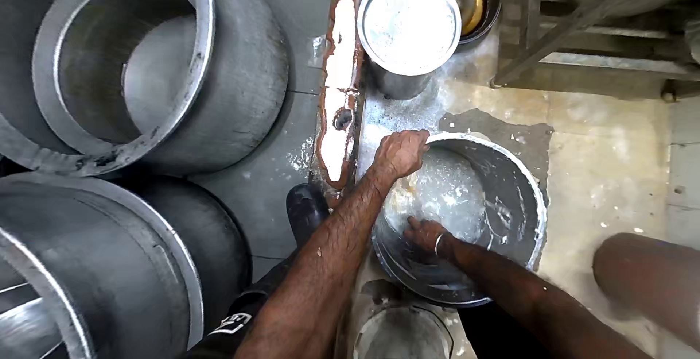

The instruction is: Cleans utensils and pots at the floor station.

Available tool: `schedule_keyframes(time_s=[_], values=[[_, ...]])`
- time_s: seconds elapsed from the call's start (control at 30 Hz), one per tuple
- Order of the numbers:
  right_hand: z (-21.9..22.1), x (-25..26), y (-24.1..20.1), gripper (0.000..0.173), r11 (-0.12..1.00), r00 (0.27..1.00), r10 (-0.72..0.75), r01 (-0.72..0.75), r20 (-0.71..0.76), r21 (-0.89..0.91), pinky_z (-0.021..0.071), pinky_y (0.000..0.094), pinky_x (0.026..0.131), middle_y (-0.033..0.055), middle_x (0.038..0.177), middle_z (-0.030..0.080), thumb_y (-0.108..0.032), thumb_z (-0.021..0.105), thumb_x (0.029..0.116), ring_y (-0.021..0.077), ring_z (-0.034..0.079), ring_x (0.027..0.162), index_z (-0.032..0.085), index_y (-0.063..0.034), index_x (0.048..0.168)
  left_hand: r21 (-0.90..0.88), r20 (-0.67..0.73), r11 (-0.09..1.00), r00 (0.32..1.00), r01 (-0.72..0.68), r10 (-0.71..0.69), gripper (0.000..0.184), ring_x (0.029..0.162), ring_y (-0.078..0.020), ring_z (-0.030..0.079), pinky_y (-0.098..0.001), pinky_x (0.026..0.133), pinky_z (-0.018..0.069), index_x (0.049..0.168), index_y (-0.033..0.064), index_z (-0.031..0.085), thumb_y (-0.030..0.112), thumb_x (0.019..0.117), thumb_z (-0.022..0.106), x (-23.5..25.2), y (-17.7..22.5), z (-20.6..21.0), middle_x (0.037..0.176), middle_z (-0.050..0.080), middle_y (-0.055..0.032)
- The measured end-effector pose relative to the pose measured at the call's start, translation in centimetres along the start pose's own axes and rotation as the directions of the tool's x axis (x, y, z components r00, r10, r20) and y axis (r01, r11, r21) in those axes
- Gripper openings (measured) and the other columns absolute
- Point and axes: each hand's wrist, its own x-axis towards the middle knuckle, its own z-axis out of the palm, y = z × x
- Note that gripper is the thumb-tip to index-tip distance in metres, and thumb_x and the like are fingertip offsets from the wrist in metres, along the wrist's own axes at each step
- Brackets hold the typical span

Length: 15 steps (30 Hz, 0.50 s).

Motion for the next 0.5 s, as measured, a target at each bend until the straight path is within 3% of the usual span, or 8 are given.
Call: schedule_keyframes(time_s=[0.07,0.17,0.2,0.27,0.3,0.33,0.4,0.5], values=[[-0.9,1.6,-1.3,0.044,0.996,0.994,0.071,-0.067,-0.083,0.051,0.0552,0.0635,0.087,0.0266,0.159,0.037,-0.006,0.053,0.1026,0.0509,0.062,0.115,0.051,-0.0126,0.147,-0.021,-0.004,1.0,1.0,-0.005,0.005,0.028,0.103,-0.0383,0.07,-0.0591,0.081,0.0545,0.118,0.0085,0.065,0.03,0.1085,0.05,0.0,-0.1,0.1,0.108,0.071,-0.0175],[-3.7,4.5,-2.7,0.061,0.978,0.945,0.17,-0.126,-0.278,0.169,0.0588,0.0608,0.078,0.0268,0.155,0.039,-0.009,0.075,0.0875,0.0476,0.066,0.105,0.054,-0.0109,0.145,-0.043,0.002,0.999,1.0,-0.009,0.009,0.03,0.105,-0.0382,0.069,-0.0599,0.083,0.0543,0.121,0.0082,0.065,0.031,0.1086,0.05,0.0,-0.4,0.2,0.111,0.07,-0.0178],[-4.9,5.1,-2.5,0.063,0.966,0.926,0.211,-0.148,-0.313,0.214,0.0581,0.0619,0.081,0.0259,0.155,0.04,-0.011,0.078,0.0848,0.0473,0.066,0.109,0.056,-0.0089,0.144,-0.04,-0.002,0.999,1.0,-0.009,0.009,0.03,0.105,-0.0382,0.069,-0.06,0.082,0.0546,0.12,0.0082,0.065,0.031,0.1086,0.05,0.0,-0.4,0.2,0.11,0.07,-0.0177],[-6.8,5.7,-1.3,0.049,0.918,0.879,0.322,-0.199,-0.352,0.342,0.0512,0.0633,0.098,0.0226,0.149,0.054,-0.017,0.068,0.0935,0.0439,0.061,0.125,0.061,-0.0016,0.139,-0.035,-0.013,0.999,1.0,-0.002,0.002,0.03,0.103,-0.0379,0.07,-0.0599,0.081,0.0548,0.119,0.0086,0.065,0.032,0.1086,0.05,0.0,-0.3,0.3,0.109,0.071,-0.0172],[-8.3,5.5,-0.7,0.046,0.867,0.867,0.398,-0.249,-0.3,0.432,0.0441,0.0636,0.107,0.0244,0.148,0.055,-0.021,0.059,0.1028,0.0441,0.055,0.134,0.057,0.0009,0.143,-0.035,-0.02,0.999,1.0,0.005,-0.006,0.03,0.103,-0.038,0.07,-0.0601,0.08,0.0548,0.119,0.0089,0.066,0.032,0.1085,0.05,0.0,-0.3,0.2,0.11,0.071,-0.0172],[-10.0,4.7,-0.1,0.045,0.814,0.85,0.459,-0.284,-0.26,0.507,0.0405,0.0645,0.11,0.0276,0.146,0.055,-0.023,0.055,0.106,0.0456,0.052,0.137,0.055,0.0033,0.143,-0.036,-0.021,0.999,1.0,0.017,-0.018,0.03,0.104,-0.0385,0.07,-0.0605,0.081,0.0545,0.12,0.009,0.066,0.032,0.1086,0.05,-0.1,-0.2,0.1,0.11,0.071,-0.0174],[-11.6,3.9,1.9,0.057,0.795,0.791,0.532,-0.346,-0.301,0.498,0.0416,0.0672,0.108,0.0275,0.148,0.053,-0.025,0.064,0.0994,0.0462,0.05,0.138,0.05,-0.0002,0.149,-0.026,-0.018,0.999,0.999,0.028,-0.028,0.029,0.103,-0.0382,0.07,-0.0598,0.081,0.0548,0.118,0.0093,0.065,0.032,0.1087,0.05,-0.3,-0.2,0.3,0.109,0.071,-0.017],[-11.3,2.9,6.3,0.063,0.764,0.635,0.634,-0.428,-0.442,0.482,0.0542,0.0664,0.088,0.0268,0.134,0.062,-0.023,0.076,0.0863,0.0471,0.064,0.117,0.055,-0.005,0.143,-0.03,-0.021,0.999,0.999,0.038,-0.039,0.028,0.101,-0.038,0.07,-0.0591,0.08,0.0548,0.116,0.0086,0.064,0.031,0.1089,0.05,-0.4,-0.1,0.3,0.107,0.071,-0.0173]])
